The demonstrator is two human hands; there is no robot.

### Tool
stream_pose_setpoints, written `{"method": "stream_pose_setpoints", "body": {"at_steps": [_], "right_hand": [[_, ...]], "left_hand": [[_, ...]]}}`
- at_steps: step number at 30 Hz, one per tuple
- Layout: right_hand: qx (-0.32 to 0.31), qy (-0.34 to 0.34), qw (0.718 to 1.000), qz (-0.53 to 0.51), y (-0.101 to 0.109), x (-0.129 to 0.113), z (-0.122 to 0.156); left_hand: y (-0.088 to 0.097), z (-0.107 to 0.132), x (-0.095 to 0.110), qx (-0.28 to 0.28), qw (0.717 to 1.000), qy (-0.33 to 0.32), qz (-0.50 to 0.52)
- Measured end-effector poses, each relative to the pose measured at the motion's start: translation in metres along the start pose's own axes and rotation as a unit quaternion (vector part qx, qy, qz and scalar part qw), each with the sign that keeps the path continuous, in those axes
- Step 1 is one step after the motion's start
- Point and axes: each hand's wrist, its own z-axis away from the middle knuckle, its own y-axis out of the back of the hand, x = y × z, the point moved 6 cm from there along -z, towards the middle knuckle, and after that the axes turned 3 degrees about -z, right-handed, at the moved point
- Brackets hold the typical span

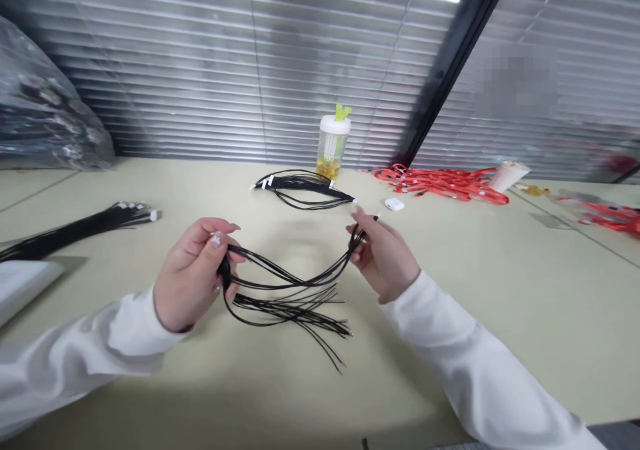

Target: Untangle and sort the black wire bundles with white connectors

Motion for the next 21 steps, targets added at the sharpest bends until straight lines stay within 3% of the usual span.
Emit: {"method": "stream_pose_setpoints", "body": {"at_steps": [5,9,13,17,21], "right_hand": [[-0.044,0.102,0.994,-0.013,-0.018,-0.027,-0.019],[-0.141,0.132,0.981,0.001,-0.058,-0.049,-0.014],[-0.24,0.15,0.953,0.106,-0.098,-0.047,-0.004],[-0.217,0.163,0.927,0.258,-0.103,-0.034,-0.003],[-0.214,0.159,0.921,0.285,-0.091,-0.031,0.001]], "left_hand": [[-0.001,0.005,-0.012,0.0,1.0,0.003,0.009],[-0.002,0.009,-0.025,0.004,1.0,0.023,0.02],[0.001,0.013,-0.031,0.016,0.999,0.037,-0.004],[0.008,0.013,-0.031,0.044,0.998,0.043,-0.013],[0.012,0.01,-0.031,0.07,0.997,0.044,-0.01]]}}
